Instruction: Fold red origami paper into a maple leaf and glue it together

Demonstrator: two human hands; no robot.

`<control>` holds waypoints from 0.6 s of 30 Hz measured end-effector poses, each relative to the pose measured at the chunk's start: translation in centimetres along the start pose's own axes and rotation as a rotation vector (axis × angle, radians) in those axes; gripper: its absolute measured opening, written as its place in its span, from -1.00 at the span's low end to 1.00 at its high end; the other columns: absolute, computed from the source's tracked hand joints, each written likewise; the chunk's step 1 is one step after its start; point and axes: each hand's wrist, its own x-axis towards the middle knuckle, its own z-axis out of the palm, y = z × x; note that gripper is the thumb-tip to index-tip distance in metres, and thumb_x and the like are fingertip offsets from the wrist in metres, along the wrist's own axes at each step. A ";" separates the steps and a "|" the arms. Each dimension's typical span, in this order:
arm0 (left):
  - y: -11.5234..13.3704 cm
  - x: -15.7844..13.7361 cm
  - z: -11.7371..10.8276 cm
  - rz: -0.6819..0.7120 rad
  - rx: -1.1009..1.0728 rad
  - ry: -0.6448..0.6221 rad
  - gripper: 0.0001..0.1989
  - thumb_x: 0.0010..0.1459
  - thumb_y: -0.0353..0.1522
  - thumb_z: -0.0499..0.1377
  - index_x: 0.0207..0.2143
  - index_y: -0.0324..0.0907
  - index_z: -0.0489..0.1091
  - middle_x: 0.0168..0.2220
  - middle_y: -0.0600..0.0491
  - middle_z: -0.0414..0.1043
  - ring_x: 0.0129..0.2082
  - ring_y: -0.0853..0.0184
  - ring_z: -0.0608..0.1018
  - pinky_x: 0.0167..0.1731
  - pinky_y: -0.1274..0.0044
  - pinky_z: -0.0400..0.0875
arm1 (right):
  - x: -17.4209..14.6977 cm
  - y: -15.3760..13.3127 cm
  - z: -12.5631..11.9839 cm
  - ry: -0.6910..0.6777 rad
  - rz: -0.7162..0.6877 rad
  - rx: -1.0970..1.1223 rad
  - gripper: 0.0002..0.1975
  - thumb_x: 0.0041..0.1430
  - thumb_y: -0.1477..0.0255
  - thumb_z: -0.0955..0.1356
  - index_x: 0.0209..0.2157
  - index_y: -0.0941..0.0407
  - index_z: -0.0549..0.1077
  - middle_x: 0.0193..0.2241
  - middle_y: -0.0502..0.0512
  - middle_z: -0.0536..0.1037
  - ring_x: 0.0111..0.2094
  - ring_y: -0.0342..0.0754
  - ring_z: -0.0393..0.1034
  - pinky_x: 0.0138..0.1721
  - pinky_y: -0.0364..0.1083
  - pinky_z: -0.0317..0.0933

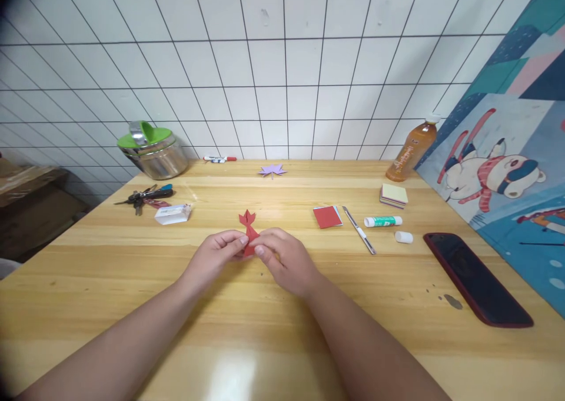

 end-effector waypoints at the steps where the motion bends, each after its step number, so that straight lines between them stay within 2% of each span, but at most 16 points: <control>1: 0.0 0.0 0.0 -0.004 0.000 0.009 -0.68 -0.03 -0.14 0.24 -0.38 -0.24 0.51 -0.47 0.04 0.49 -0.47 0.36 0.46 -0.39 0.55 0.33 | 0.0 0.0 0.0 -0.004 -0.003 -0.002 -0.74 0.30 0.41 0.15 -0.23 0.04 0.45 -0.21 0.06 0.47 -0.13 -0.11 0.34 -0.07 -0.10 0.20; 4: 0.1 0.0 0.2 -0.023 -0.002 0.021 -0.65 -0.06 -0.12 0.25 -0.39 -0.24 0.51 -0.47 0.03 0.52 -0.45 0.33 0.49 -0.37 0.53 0.35 | 0.1 0.3 0.2 -0.010 0.039 -0.031 -0.71 0.30 0.43 0.15 -0.40 0.07 0.43 -0.29 0.03 0.49 -0.21 -0.13 0.37 -0.15 -0.12 0.22; 7: 0.1 0.1 0.3 -0.038 -0.028 0.014 -0.63 -0.09 -0.11 0.27 -0.37 -0.24 0.51 -0.45 0.02 0.53 -0.44 0.31 0.51 -0.37 0.52 0.36 | 0.0 0.8 0.7 0.014 0.151 -0.116 -0.96 0.16 0.46 0.30 -0.33 0.06 0.39 -0.32 -0.01 0.50 -0.29 -0.12 0.39 -0.24 -0.13 0.24; 10: 0.0 0.2 0.5 -0.055 -0.073 0.063 -0.49 -0.14 -0.12 0.30 -0.18 -0.26 0.46 -0.50 0.05 0.52 -0.46 0.32 0.51 -0.39 0.52 0.37 | -0.1 1.0 1.0 0.021 0.197 -0.180 -0.69 0.06 0.50 0.35 -0.12 0.03 0.32 -0.22 0.00 0.51 -0.26 -0.10 0.42 -0.26 -0.13 0.26; 12: -0.2 0.2 0.5 -0.060 -0.077 0.077 -0.35 -0.12 -0.14 0.30 0.01 -0.26 0.34 -0.55 0.09 0.49 -0.49 0.34 0.51 -0.39 0.52 0.38 | -0.2 0.9 1.1 0.007 0.190 -0.237 -0.62 0.08 0.50 0.33 -0.03 0.01 0.28 -0.18 0.01 0.52 -0.22 -0.08 0.43 -0.24 -0.11 0.26; 15: -0.5 0.2 0.6 -0.041 -0.049 0.041 -0.30 -0.06 -0.16 0.28 0.11 -0.27 0.23 -0.53 0.08 0.50 -0.48 0.34 0.51 -0.37 0.52 0.38 | -0.1 0.7 0.8 -0.003 0.211 -0.347 -0.63 0.14 0.46 0.29 0.01 0.00 0.29 -0.21 0.02 0.55 -0.22 -0.04 0.44 -0.24 -0.09 0.26; 18: -0.8 0.2 0.8 0.001 -0.025 0.041 -0.39 -0.04 -0.17 0.26 0.04 -0.28 0.30 -0.50 0.05 0.51 -0.46 0.34 0.52 -0.38 0.54 0.38 | -0.1 0.5 0.6 0.003 0.237 -0.407 -0.67 0.17 0.41 0.27 -0.01 -0.01 0.34 -0.24 0.02 0.57 -0.24 -0.02 0.46 -0.26 -0.08 0.27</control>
